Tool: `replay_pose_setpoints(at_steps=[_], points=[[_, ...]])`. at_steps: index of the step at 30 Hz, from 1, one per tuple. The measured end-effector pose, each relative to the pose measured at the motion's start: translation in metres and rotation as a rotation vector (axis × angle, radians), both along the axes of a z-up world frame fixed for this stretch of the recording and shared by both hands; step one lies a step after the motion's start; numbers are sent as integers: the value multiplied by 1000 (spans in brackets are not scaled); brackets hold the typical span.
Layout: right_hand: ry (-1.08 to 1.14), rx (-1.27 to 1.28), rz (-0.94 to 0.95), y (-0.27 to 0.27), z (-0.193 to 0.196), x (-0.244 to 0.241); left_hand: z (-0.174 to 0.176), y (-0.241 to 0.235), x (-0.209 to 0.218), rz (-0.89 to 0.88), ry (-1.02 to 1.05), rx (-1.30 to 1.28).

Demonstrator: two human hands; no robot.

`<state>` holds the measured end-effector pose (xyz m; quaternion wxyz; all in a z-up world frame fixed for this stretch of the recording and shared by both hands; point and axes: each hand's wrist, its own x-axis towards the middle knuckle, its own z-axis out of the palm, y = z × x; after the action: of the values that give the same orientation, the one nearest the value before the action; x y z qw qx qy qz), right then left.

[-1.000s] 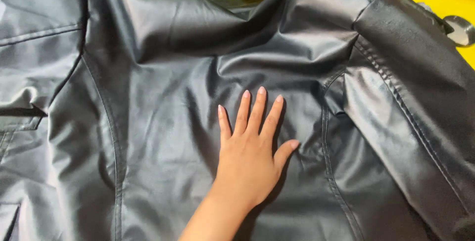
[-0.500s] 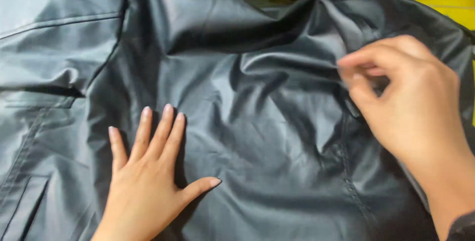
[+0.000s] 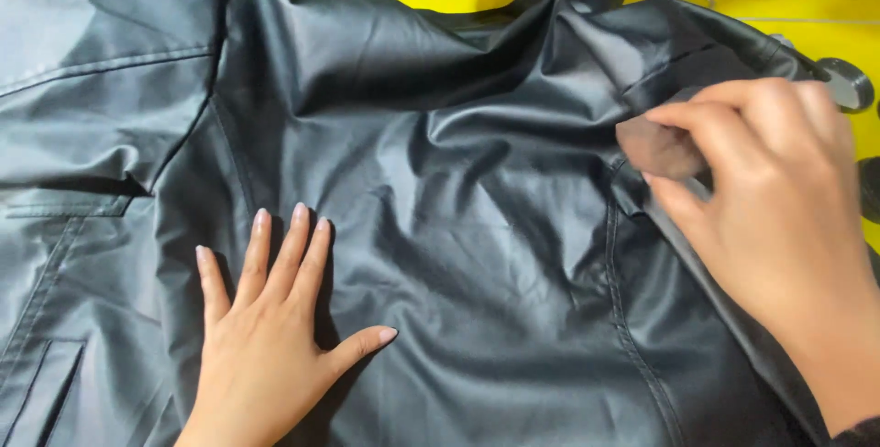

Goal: The person uses a small brown block to rub the surface of a black leather jacket laid on a yellow table. They repeatedly rub the front and back panels, then lift and fold the jacket to access the inside before continuing to rub the exterior surface.

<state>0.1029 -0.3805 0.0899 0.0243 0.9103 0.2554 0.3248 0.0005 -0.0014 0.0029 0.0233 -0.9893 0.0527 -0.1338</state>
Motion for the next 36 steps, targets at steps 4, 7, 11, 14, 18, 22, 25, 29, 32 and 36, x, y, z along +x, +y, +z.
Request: replay_pose_setpoints(at_steps=[4, 7, 11, 14, 18, 22, 25, 29, 32, 36], points=[[239, 302, 113, 67, 33, -52, 1, 1, -7, -29, -5, -43], [694, 708, 302, 87, 13, -77, -4, -4, -21, -11, 6, -14], [978, 1046, 386, 104, -10, -89, -15, -2, -36, 71, 29, 68], [1218, 1342, 330, 110, -35, -94, -21, 0, -44, 95, 22, 75], [1325, 1673, 203, 109, -42, -85, -15, -1, -47, 90, 17, 64], [1156, 1645, -20, 107, -23, -53, 2, -26, -32, 78, -45, 35], [1122, 1456, -164, 109, -8, -30, 12, -48, -10, 59, -79, -54], [1067, 874, -132, 106, -24, -7, 12, -62, 9, 37, -80, -154], [955, 608, 48, 97, -44, 12, -2, -56, 9, 62, -50, -112], [860, 582, 87, 84, -55, 33, -7, -52, 6, 82, -51, -109]])
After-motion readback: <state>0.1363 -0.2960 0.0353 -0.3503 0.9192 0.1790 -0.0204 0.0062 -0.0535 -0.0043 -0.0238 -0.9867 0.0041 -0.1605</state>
